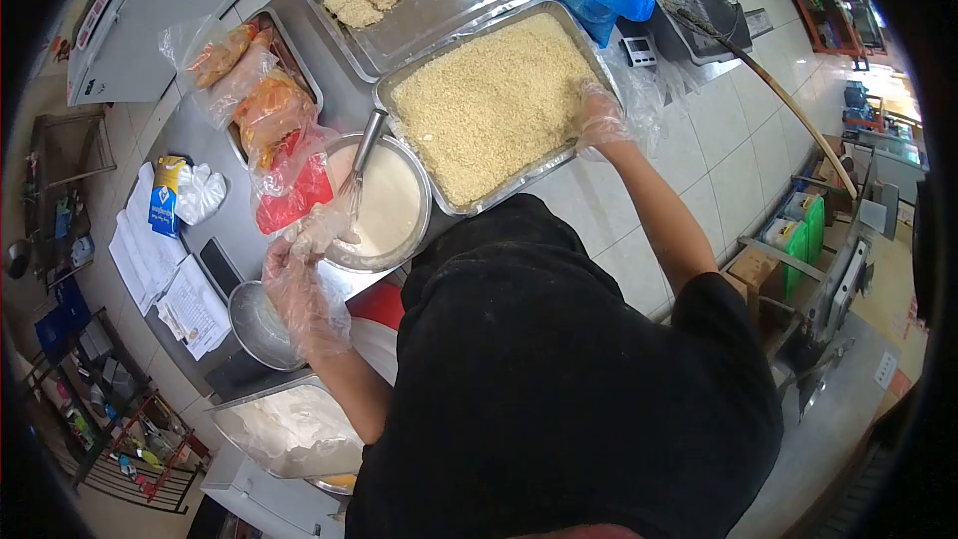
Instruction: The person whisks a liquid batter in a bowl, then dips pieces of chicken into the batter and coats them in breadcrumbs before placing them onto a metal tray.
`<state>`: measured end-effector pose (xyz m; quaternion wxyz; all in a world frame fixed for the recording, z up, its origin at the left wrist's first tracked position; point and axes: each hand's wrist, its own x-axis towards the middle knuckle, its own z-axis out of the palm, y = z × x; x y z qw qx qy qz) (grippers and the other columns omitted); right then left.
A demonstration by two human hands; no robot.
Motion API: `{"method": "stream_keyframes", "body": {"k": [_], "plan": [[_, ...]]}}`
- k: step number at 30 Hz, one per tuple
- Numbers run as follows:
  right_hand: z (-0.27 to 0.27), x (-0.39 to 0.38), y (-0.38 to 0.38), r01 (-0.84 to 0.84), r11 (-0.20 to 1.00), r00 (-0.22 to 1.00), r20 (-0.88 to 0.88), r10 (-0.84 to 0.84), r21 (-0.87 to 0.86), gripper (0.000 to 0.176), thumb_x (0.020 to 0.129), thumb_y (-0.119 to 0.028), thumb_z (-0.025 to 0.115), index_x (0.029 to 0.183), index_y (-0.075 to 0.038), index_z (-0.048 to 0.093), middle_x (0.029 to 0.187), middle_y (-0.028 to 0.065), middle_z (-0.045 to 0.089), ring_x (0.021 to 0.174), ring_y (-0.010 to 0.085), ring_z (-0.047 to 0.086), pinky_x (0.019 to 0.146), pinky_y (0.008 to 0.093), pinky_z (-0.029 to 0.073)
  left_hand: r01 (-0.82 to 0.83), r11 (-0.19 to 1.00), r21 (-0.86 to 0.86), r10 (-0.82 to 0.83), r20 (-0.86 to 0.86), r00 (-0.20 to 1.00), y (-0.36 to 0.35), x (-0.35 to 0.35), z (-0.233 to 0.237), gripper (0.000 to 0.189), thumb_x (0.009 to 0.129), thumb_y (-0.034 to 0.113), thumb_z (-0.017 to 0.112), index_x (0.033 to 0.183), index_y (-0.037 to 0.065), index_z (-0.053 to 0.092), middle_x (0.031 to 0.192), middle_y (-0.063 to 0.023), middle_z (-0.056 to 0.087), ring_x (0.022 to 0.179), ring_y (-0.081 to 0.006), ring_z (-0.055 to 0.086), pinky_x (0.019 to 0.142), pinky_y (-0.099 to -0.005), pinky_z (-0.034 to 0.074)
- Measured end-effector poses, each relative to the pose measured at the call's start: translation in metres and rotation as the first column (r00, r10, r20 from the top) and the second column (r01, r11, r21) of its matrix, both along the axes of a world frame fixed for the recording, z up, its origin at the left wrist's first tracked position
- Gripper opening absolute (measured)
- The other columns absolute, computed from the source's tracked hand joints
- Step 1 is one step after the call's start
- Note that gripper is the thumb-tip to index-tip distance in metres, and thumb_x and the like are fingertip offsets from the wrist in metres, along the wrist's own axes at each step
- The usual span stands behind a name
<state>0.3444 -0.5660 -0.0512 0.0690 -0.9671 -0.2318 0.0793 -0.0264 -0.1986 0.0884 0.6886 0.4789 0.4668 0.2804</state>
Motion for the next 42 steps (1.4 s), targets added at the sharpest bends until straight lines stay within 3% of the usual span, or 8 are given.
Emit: {"method": "stream_keyframes", "body": {"k": [9, 12, 14, 20, 30, 32, 35, 42], "plan": [[0.03, 0.009, 0.062, 0.031, 0.977, 0.991, -0.137, -0.002, 0.213, 0.055, 0.093, -0.02, 0.055, 0.145, -0.007, 0.047, 0.136, 0.0223, 0.057, 0.127, 0.036, 0.054, 0.11, 0.0432, 0.041, -0.024, 0.999, 0.02, 0.024, 0.01, 1.0, -0.004, 0.0, -0.002, 0.024, 0.088, -0.001, 0.071, 0.111, -0.004, 0.061, 0.106, -0.0158, 0.069, 0.094, -0.0236, 0.07, 0.082, -0.0322, 0.06], [-0.01, 0.007, 0.068, -0.205, 0.895, 0.979, 0.082, 0.188, 0.397, 0.058, 0.092, -0.021, 0.056, 0.146, -0.005, 0.045, 0.149, 0.0199, 0.046, 0.138, 0.0314, 0.044, 0.118, 0.0391, 0.032, -0.039, 0.999, 0.015, 0.039, 0.004, 0.999, -0.004, -0.003, -0.004, 0.024, 0.089, 0.001, 0.071, 0.111, -0.004, 0.061, 0.105, -0.0156, 0.069, 0.093, -0.0237, 0.07, 0.082, -0.032, 0.06], [-0.036, 0.015, 0.072, -0.496, 0.866, 0.82, 0.299, 0.489, -0.055, 0.058, 0.093, -0.023, 0.054, 0.147, -0.004, 0.044, 0.158, 0.017, 0.035, 0.147, 0.031, 0.031, 0.123, 0.0424, 0.021, -0.06, 0.998, 0.025, 0.061, -0.019, 0.998, -0.005, -0.003, -0.003, 0.023, 0.089, 0.001, 0.07, 0.11, -0.003, 0.061, 0.106, -0.0158, 0.068, 0.093, -0.0235, 0.07, 0.083, -0.0323, 0.06], [0.042, -0.004, 0.094, -0.499, 0.792, 0.847, -0.006, 0.531, -0.351, 0.061, 0.098, -0.037, 0.045, 0.15, -0.005, 0.041, 0.162, 0.0162, 0.026, 0.151, 0.0382, 0.018, 0.123, 0.0549, 0.011, -0.1, 0.995, 0.024, 0.102, -0.059, 0.993, -0.005, -0.002, -0.003, 0.023, 0.089, 0.001, 0.07, 0.11, -0.002, 0.06, 0.107, -0.0153, 0.066, 0.092, -0.022, 0.068, 0.082, -0.0309, 0.059], [0.004, -0.001, 0.088, -0.336, 0.94, 0.931, 0.17, 0.322, 0.056, 0.057, 0.099, -0.035, 0.047, 0.15, -0.009, 0.042, 0.162, 0.0175, 0.026, 0.15, 0.0357, 0.022, 0.122, 0.0476, 0.019, -0.201, 0.978, 0.062, 0.207, -0.114, 0.972, -0.018, 0.007, 0.006, 0.019, 0.089, -0.001, 0.069, 0.106, -0.001, 0.061, 0.103, -0.0117, 0.064, 0.089, -0.0197, 0.067, 0.079, -0.0291, 0.058], [0.013, 0.012, 0.076, -0.217, 0.766, 0.966, 0.023, 0.256, 0.605, 0.06, 0.096, -0.03, 0.056, 0.149, -0.006, 0.042, 0.151, 0.0206, 0.044, 0.141, 0.0354, 0.04, 0.118, 0.0427, 0.03, -0.189, 0.981, 0.03, 0.192, -0.128, 0.973, -0.016, 0.004, 0.007, 0.018, 0.09, -0.001, 0.068, 0.106, -0.001, 0.062, 0.103, -0.011, 0.064, 0.09, -0.0199, 0.067, 0.079, -0.0295, 0.058], [0.025, 0.043, 0.069, 0.005, 0.94, 0.952, -0.291, 0.1, 0.34, 0.067, 0.089, -0.027, 0.066, 0.147, -0.002, 0.043, 0.136, 0.0218, 0.059, 0.128, 0.0363, 0.054, 0.111, 0.0395, 0.041, -0.197, 0.98, 0.039, 0.2, -0.152, 0.968, -0.019, 0.006, 0.015, 0.019, 0.089, -0.001, 0.069, 0.106, -0.001, 0.062, 0.104, -0.0104, 0.064, 0.089, -0.0203, 0.067, 0.08, -0.0295, 0.058], [-0.001, 0.1, 0.064, -0.258, 0.924, 0.86, -0.368, 0.353, 0.281, 0.066, 0.083, -0.03, 0.072, 0.142, -0.009, 0.05, 0.126, 0.0211, 0.065, 0.118, 0.0367, 0.06, 0.102, 0.0407, 0.046, -0.202, 0.977, 0.064, 0.21, -0.166, 0.963, -0.018, 0.005, 0.019, 0.018, 0.088, -0.002, 0.069, 0.105, 0.0, 0.062, 0.1, -0.01, 0.065, 0.084, -0.019, 0.066, 0.074, -0.0277, 0.057]]}}
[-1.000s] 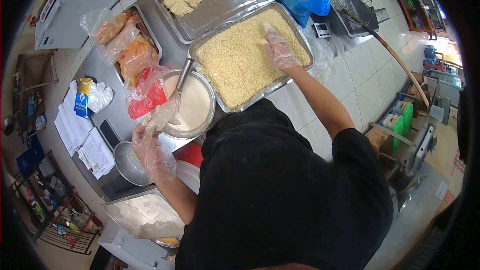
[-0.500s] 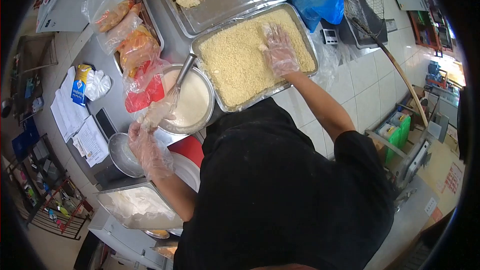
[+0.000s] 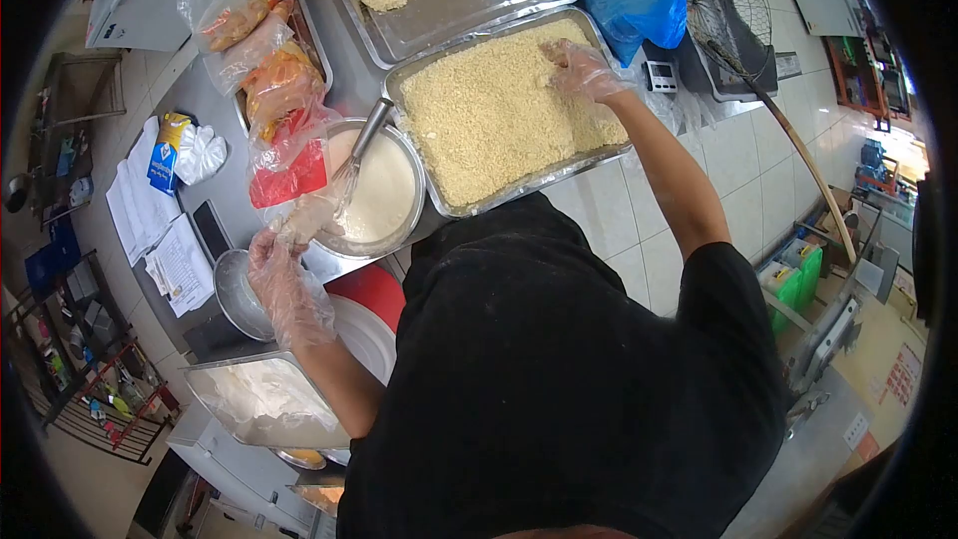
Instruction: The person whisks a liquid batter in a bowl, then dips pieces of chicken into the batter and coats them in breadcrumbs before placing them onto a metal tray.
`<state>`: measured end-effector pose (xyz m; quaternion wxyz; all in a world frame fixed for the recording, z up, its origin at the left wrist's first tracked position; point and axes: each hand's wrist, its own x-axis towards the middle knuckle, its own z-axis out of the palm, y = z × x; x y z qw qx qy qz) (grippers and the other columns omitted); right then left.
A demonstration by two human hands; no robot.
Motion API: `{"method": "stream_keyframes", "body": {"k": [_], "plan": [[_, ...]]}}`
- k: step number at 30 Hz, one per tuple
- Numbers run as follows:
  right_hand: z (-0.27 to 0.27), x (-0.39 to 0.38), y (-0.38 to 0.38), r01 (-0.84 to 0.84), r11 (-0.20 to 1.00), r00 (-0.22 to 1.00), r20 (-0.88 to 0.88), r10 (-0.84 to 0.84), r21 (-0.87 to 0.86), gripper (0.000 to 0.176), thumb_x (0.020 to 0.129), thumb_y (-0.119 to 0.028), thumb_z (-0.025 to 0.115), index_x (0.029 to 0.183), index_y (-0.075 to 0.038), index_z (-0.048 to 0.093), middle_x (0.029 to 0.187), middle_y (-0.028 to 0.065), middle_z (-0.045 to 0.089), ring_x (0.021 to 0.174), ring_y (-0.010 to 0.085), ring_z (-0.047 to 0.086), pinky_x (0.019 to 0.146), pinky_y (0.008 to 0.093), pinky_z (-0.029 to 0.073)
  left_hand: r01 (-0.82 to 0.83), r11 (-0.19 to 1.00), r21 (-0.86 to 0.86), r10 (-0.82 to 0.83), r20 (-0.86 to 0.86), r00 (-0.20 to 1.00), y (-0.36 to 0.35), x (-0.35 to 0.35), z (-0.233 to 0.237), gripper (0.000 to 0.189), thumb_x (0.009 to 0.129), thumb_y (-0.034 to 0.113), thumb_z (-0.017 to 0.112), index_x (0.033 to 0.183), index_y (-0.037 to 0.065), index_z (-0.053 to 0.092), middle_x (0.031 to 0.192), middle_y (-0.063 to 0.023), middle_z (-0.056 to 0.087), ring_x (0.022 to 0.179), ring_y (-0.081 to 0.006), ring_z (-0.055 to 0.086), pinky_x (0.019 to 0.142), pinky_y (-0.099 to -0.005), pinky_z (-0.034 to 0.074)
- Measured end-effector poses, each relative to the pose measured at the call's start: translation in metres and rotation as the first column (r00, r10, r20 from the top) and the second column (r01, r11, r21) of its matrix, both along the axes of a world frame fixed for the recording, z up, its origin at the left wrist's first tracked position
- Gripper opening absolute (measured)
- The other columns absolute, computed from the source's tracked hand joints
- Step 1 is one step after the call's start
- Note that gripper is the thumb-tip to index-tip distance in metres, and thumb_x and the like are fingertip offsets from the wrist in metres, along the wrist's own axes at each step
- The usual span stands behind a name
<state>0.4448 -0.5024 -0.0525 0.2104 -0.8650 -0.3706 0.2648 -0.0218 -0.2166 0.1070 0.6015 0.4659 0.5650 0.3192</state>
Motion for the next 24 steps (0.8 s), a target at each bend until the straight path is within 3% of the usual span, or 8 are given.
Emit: {"method": "stream_keyframes", "body": {"k": [3, 5, 6, 15, 18, 21, 22, 24], "plan": [[0.006, -0.003, 0.007, 0.02, 0.997, 1.0, 0.009, -0.021, 0.079, 0.062, 0.082, -0.031, 0.073, 0.138, -0.013, 0.052, 0.118, 0.0195, 0.067, 0.113, 0.035, 0.062, 0.097, 0.0408, 0.049, 0.012, 1.0, 0.014, -0.012, 0.014, 1.0, -0.002, -0.001, 0.004, 0.016, 0.088, -0.003, 0.069, 0.103, 0.0, 0.062, 0.097, -0.0106, 0.065, 0.081, -0.0189, 0.065, 0.072, -0.0275, 0.056], [0.055, -0.021, 0.017, -0.009, 0.984, 0.999, 0.051, 0.018, -0.176, 0.06, 0.081, -0.029, 0.074, 0.135, -0.014, 0.053, 0.109, 0.0168, 0.069, 0.105, 0.0328, 0.065, 0.092, 0.041, 0.05, 0.003, 1.0, 0.02, -0.004, 0.024, 1.0, -0.005, 0.001, 0.008, 0.018, 0.088, -0.004, 0.068, 0.104, -0.001, 0.061, 0.097, -0.0114, 0.065, 0.081, -0.0194, 0.065, 0.073, -0.0273, 0.056], [0.062, -0.029, 0.013, -0.012, 0.984, 0.998, 0.053, 0.021, -0.176, 0.06, 0.081, -0.029, 0.074, 0.135, -0.014, 0.053, 0.109, 0.0168, 0.069, 0.105, 0.0328, 0.065, 0.092, 0.041, 0.05, 0.0, 1.0, 0.02, -0.001, 0.027, 1.0, -0.006, 0.002, 0.011, 0.018, 0.088, -0.004, 0.068, 0.104, -0.001, 0.061, 0.097, -0.0114, 0.065, 0.081, -0.0194, 0.065, 0.073, -0.0273, 0.056], [0.151, -0.066, -0.015, -0.116, 0.965, 0.979, 0.191, 0.071, 0.234, 0.046, 0.081, -0.014, 0.075, 0.125, -0.016, 0.061, 0.098, 0.0093, 0.066, 0.094, 0.0256, 0.066, 0.085, 0.0374, 0.052, 0.048, 0.999, 0.018, -0.047, -0.067, 0.997, -0.002, -0.001, 0.011, 0.02, 0.088, -0.004, 0.068, 0.107, -0.002, 0.061, 0.097, -0.0105, 0.065, 0.08, -0.0177, 0.065, 0.072, -0.0256, 0.054], [0.182, -0.067, -0.017, -0.138, 0.942, 0.982, 0.17, 0.088, 0.307, 0.055, 0.079, 0.002, 0.072, 0.13, -0.003, 0.053, 0.118, 0.0082, 0.066, 0.101, 0.019, 0.065, 0.095, 0.0349, 0.052, 0.081, 0.996, 0.034, -0.08, -0.023, 0.997, 0.001, -0.001, 0.011, 0.02, 0.083, 0.003, 0.075, 0.101, 0.001, 0.066, 0.084, -0.0056, 0.065, 0.072, -0.0131, 0.06, 0.072, -0.0254, 0.049], [0.196, -0.064, -0.02, -0.195, 0.929, 0.954, 0.279, 0.106, 0.314, 0.053, 0.081, 0.003, 0.071, 0.131, -0.002, 0.052, 0.122, 0.0088, 0.065, 0.106, 0.0204, 0.065, 0.098, 0.0343, 0.051, 0.092, 0.995, 0.04, -0.092, 0.012, 0.996, 0.002, -0.001, 0.009, 0.02, 0.083, 0.003, 0.075, 0.101, 0.0, 0.066, 0.084, -0.0059, 0.065, 0.072, -0.0129, 0.06, 0.07, -0.0254, 0.048], [0.195, -0.066, -0.016, -0.21, 0.855, 0.94, 0.339, 0.043, 0.474, 0.047, 0.079, -0.008, 0.076, 0.123, -0.009, 0.059, 0.099, 0.0098, 0.068, 0.089, 0.0257, 0.068, 0.081, 0.0357, 0.053, 0.102, 0.994, 0.044, -0.103, 0.003, 0.995, 0.005, -0.001, 0.008, 0.019, 0.084, 0.003, 0.075, 0.101, 0.0, 0.066, 0.084, -0.006, 0.065, 0.071, -0.0129, 0.06, 0.07, -0.0256, 0.049], [0.195, -0.063, -0.015, -0.233, 0.829, 0.929, 0.368, 0.036, 0.508, 0.047, 0.079, -0.007, 0.077, 0.122, -0.009, 0.058, 0.1, 0.0101, 0.068, 0.089, 0.0258, 0.068, 0.081, 0.0357, 0.053, 0.109, 0.993, 0.047, -0.109, -0.007, 0.994, 0.005, -0.003, 0.007, 0.019, 0.084, 0.003, 0.075, 0.1, 0.0, 0.066, 0.084, -0.006, 0.065, 0.071, -0.0129, 0.06, 0.069, -0.0257, 0.049]]}}
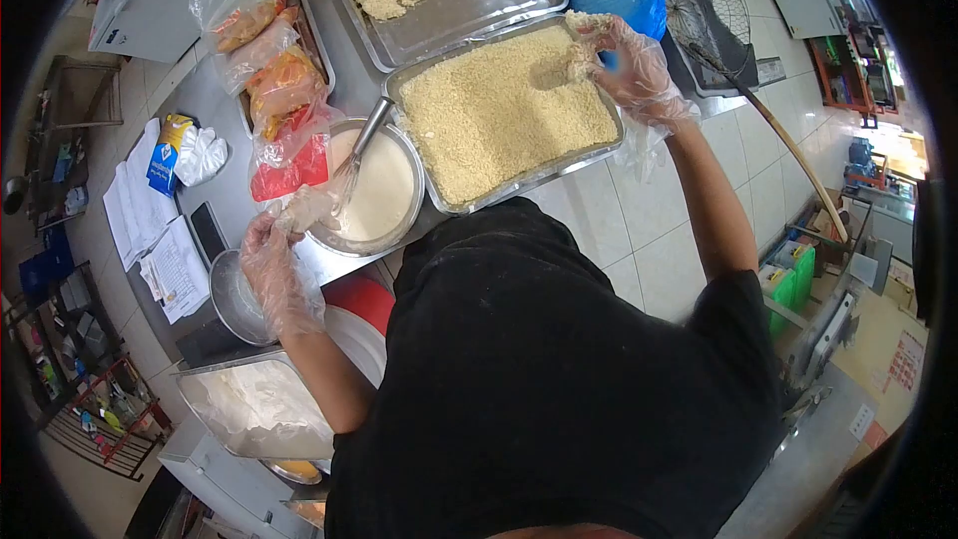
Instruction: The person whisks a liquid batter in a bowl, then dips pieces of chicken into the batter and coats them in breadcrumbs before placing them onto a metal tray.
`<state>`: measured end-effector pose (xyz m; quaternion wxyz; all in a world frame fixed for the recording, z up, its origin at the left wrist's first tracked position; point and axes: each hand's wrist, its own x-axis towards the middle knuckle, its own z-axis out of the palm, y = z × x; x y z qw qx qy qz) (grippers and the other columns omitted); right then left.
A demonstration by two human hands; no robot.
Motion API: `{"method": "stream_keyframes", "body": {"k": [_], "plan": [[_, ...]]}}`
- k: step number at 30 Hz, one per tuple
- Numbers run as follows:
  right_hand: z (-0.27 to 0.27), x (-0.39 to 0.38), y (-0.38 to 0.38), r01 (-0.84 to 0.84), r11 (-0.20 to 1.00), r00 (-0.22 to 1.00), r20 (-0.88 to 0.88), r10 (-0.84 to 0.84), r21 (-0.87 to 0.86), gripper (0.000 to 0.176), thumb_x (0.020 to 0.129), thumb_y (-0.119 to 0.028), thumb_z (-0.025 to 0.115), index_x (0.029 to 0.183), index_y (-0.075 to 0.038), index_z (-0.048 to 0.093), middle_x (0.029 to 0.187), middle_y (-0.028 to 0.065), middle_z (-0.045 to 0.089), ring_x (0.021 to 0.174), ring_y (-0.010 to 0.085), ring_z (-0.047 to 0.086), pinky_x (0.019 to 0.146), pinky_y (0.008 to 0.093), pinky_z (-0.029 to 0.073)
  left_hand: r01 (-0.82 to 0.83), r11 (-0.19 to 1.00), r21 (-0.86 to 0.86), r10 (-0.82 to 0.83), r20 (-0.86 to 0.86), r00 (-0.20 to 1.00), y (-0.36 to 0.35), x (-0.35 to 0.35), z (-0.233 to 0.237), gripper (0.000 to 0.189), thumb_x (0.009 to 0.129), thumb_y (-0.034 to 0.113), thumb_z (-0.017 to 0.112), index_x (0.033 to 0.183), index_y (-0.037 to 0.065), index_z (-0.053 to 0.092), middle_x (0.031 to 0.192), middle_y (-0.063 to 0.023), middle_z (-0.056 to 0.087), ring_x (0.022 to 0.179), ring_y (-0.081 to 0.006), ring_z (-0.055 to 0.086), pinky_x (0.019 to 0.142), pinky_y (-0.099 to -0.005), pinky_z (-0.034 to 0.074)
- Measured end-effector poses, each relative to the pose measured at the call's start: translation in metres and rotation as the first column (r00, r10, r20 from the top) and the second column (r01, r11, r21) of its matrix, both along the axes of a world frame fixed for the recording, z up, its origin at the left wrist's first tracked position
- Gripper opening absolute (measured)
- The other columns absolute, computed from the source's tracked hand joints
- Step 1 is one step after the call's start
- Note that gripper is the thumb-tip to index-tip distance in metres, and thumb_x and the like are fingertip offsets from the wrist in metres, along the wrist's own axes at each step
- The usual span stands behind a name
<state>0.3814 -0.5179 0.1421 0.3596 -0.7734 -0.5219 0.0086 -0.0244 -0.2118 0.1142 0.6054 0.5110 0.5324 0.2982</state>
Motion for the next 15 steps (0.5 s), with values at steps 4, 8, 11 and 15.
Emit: {"method": "stream_keyframes", "body": {"k": [4, 8, 11, 15], "plan": [[0.018, -0.005, 0.008, 0.036, 0.998, 0.999, 0.004, -0.036, -0.042, 0.048, 0.078, -0.006, 0.078, 0.122, -0.009, 0.059, 0.101, 0.0105, 0.069, 0.09, 0.0254, 0.07, 0.08, 0.0359, 0.053, -0.013, 1.0, 0.01, 0.013, 0.025, 1.0, -0.001, 0.0, 0.0, 0.018, 0.084, 0.001, 0.074, 0.101, 0.0, 0.066, 0.084, -0.0062, 0.064, 0.07, -0.0132, 0.06, 0.069, -0.0256, 0.049], [0.005, -0.005, 0.015, 0.054, 0.993, 0.996, -0.066, -0.061, -0.102, 0.049, 0.078, -0.009, 0.077, 0.123, -0.009, 0.058, 0.098, 0.009, 0.069, 0.09, 0.0245, 0.07, 0.08, 0.0364, 0.054, -0.03, 1.0, 0.002, 0.03, 0.04, 0.999, 0.001, -0.007, -0.011, 0.019, 0.084, -0.001, 0.073, 0.101, -0.001, 0.066, 0.086, -0.0063, 0.064, 0.071, -0.0131, 0.061, 0.069, -0.0249, 0.05], [-0.005, 0.0, 0.022, 0.101, 0.971, 0.985, -0.118, -0.129, -0.217, 0.049, 0.078, -0.01, 0.077, 0.123, -0.01, 0.058, 0.096, 0.0086, 0.068, 0.091, 0.0237, 0.07, 0.081, 0.0366, 0.054, -0.086, 0.996, -0.008, 0.087, 0.038, 0.996, -0.007, -0.004, -0.009, 0.019, 0.084, -0.003, 0.072, 0.102, -0.001, 0.066, 0.088, -0.0067, 0.065, 0.072, -0.013, 0.061, 0.069, -0.0244, 0.051], [0.013, 0.013, 0.046, 0.025, 0.989, 0.969, -0.238, -0.061, -0.149, 0.052, 0.081, -0.001, 0.074, 0.129, -0.006, 0.053, 0.116, 0.009, 0.067, 0.098, 0.0175, 0.067, 0.087, 0.0334, 0.055, -0.105, 0.994, -0.024, 0.105, 0.014, 0.994, -0.008, -0.004, -0.008, 0.019, 0.084, -0.003, 0.072, 0.101, -0.001, 0.066, 0.089, -0.0071, 0.065, 0.073, -0.0126, 0.061, 0.069, -0.0246, 0.051]]}}
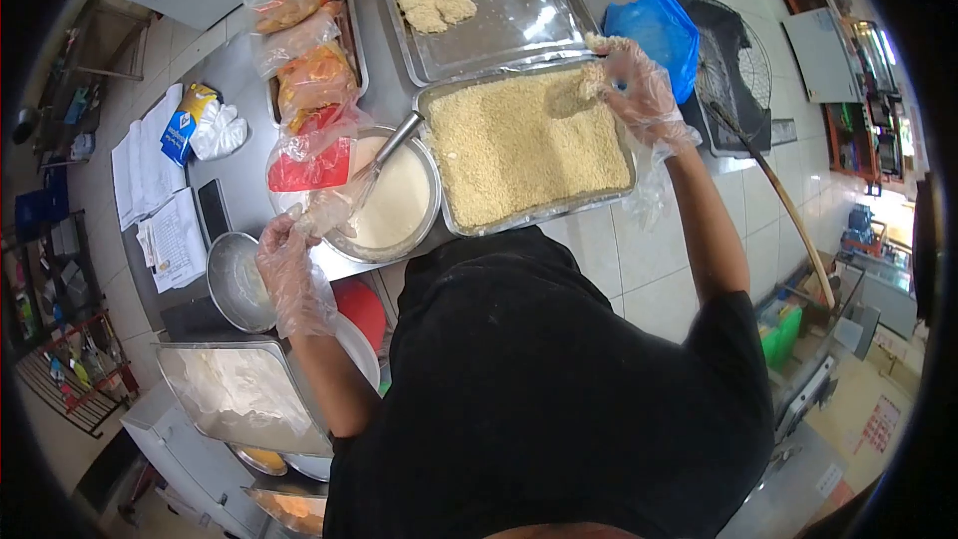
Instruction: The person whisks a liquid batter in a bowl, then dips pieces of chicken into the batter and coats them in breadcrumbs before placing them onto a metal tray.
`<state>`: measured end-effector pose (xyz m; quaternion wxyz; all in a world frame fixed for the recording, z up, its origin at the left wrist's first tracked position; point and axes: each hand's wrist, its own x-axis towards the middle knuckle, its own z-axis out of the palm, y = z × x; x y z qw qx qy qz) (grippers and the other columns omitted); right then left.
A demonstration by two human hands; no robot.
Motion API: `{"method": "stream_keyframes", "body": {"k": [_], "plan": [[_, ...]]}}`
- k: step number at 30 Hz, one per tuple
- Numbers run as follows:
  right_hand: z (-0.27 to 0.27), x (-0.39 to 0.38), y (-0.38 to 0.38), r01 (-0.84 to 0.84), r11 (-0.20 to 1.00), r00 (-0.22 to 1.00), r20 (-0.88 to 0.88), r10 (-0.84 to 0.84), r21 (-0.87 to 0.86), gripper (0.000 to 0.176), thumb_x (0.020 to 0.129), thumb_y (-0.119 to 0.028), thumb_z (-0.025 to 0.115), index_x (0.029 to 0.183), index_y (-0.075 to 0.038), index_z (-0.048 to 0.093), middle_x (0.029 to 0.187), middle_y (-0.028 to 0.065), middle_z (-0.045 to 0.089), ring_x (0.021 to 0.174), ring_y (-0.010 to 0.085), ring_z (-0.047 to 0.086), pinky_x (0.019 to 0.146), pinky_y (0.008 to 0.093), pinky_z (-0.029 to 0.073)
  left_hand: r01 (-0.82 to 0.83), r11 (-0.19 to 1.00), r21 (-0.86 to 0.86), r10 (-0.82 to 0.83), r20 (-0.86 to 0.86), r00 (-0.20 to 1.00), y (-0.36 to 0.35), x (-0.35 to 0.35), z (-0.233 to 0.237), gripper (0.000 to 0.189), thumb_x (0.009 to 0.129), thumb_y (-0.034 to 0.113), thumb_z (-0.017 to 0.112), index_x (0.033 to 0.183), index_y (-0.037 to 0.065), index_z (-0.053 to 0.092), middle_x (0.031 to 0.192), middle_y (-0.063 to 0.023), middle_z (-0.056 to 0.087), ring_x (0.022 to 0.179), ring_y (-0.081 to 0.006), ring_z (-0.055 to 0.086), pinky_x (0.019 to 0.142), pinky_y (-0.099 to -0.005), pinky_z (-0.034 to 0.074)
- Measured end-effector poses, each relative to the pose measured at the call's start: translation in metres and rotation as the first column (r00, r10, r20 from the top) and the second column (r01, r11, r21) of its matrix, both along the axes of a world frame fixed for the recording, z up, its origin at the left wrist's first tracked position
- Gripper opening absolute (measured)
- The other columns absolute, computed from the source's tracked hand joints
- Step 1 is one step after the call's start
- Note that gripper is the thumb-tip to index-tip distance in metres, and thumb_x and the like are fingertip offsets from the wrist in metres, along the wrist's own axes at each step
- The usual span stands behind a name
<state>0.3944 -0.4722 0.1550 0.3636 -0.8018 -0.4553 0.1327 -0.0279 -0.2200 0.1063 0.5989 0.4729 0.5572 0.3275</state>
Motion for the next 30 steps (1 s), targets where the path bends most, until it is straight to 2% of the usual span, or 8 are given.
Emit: {"method": "stream_keyframes", "body": {"k": [1, 4, 6, 8, 12, 22, 24, 30], "plan": [[-0.006, 0.013, 0.008, -0.009, 0.998, 1.0, 0.01, 0.009, 0.057, 0.051, 0.082, -0.005, 0.071, 0.13, -0.011, 0.054, 0.106, 0.0072, 0.071, 0.093, 0.0192, 0.069, 0.084, 0.0351, 0.056, -0.003, 1.0, 0.002, 0.003, -0.008, 1.0, -0.002, 0.001, 0.0, 0.016, 0.085, 0.0, 0.072, 0.1, 0.001, 0.066, 0.085, -0.0058, 0.065, 0.072, -0.0124, 0.061, 0.069, -0.0244, 0.051], [0.006, 0.035, 0.045, 0.093, 0.994, 0.996, 0.006, -0.093, -0.061, 0.051, 0.082, -0.005, 0.07, 0.13, -0.011, 0.054, 0.105, 0.0081, 0.071, 0.093, 0.0203, 0.069, 0.083, 0.035, 0.056, -0.007, 1.0, 0.016, 0.007, -0.013, 1.0, -0.008, 0.003, 0.0, 0.013, 0.086, 0.003, 0.073, 0.098, 0.003, 0.066, 0.083, -0.0047, 0.066, 0.07, -0.0121, 0.061, 0.069, -0.0245, 0.051], [0.001, 0.05, 0.066, 0.038, 0.999, 0.999, 0.012, -0.038, 0.017, 0.05, 0.082, -0.008, 0.07, 0.129, -0.011, 0.054, 0.105, 0.0093, 0.071, 0.092, 0.0222, 0.069, 0.082, 0.0349, 0.056, -0.012, 0.999, 0.032, 0.012, -0.013, 1.0, -0.012, 0.002, 0.0, 0.014, 0.086, 0.003, 0.073, 0.098, 0.003, 0.067, 0.084, -0.0048, 0.066, 0.071, -0.0121, 0.062, 0.068, -0.0247, 0.051], [0.001, 0.063, 0.091, 0.03, 0.994, 0.99, 0.14, -0.015, -0.109, 0.048, 0.084, -0.008, 0.07, 0.129, -0.008, 0.054, 0.104, 0.0132, 0.071, 0.099, 0.0232, 0.069, 0.085, 0.0356, 0.055, -0.05, 0.999, 0.013, 0.05, 0.036, 0.998, -0.016, 0.001, -0.002, 0.018, 0.083, -0.003, 0.072, 0.1, -0.001, 0.066, 0.089, -0.0062, 0.066, 0.074, -0.0121, 0.061, 0.069, -0.025, 0.051], [-0.038, 0.093, 0.14, -0.115, 0.992, 0.96, 0.25, 0.124, -0.052, 0.046, 0.082, -0.012, 0.07, 0.126, -0.008, 0.056, 0.101, 0.0136, 0.07, 0.095, 0.0284, 0.069, 0.085, 0.0392, 0.054, -0.053, 0.998, 0.024, 0.052, 0.04, 0.998, -0.02, -0.002, -0.002, 0.017, 0.083, -0.002, 0.073, 0.098, 0.0, 0.066, 0.089, -0.006, 0.066, 0.075, -0.0118, 0.061, 0.068, -0.025, 0.051], [-0.155, 0.185, 0.267, -0.093, 0.994, 0.966, 0.238, 0.103, -0.053, 0.033, 0.087, -0.016, 0.063, 0.119, -0.011, 0.061, 0.104, 0.017, 0.07, 0.098, 0.0327, 0.067, 0.084, 0.0409, 0.052, -0.097, 0.994, 0.05, 0.097, 0.007, 0.995, -0.029, -0.004, -0.002, 0.016, 0.085, 0.001, 0.074, 0.099, 0.0, 0.067, 0.088, -0.0065, 0.068, 0.07, -0.012, 0.062, 0.065, -0.0255, 0.052], [-0.156, 0.188, 0.282, -0.035, 0.973, 0.922, 0.368, 0.12, -0.228, 0.029, 0.09, -0.016, 0.059, 0.118, -0.01, 0.061, 0.109, 0.0171, 0.07, 0.102, 0.0336, 0.067, 0.084, 0.042, 0.053, -0.081, 0.996, 0.045, 0.079, 0.046, 0.996, -0.028, -0.002, -0.001, 0.015, 0.085, 0.001, 0.075, 0.098, 0.0, 0.067, 0.088, -0.0069, 0.069, 0.071, -0.0121, 0.063, 0.065, -0.0256, 0.052], [-0.185, 0.201, 0.296, -0.003, 0.879, 0.881, 0.414, 0.228, -0.478, 0.029, 0.091, -0.019, 0.057, 0.117, -0.009, 0.065, 0.115, 0.0208, 0.068, 0.109, 0.0355, 0.065, 0.092, 0.0436, 0.051, -0.155, 0.988, -0.005, 0.155, 0.056, 0.986, -0.031, 0.011, 0.004, 0.017, 0.082, 0.0, 0.075, 0.098, 0.003, 0.069, 0.082, -0.0038, 0.065, 0.068, -0.0114, 0.058, 0.065, -0.0238, 0.047]]}}
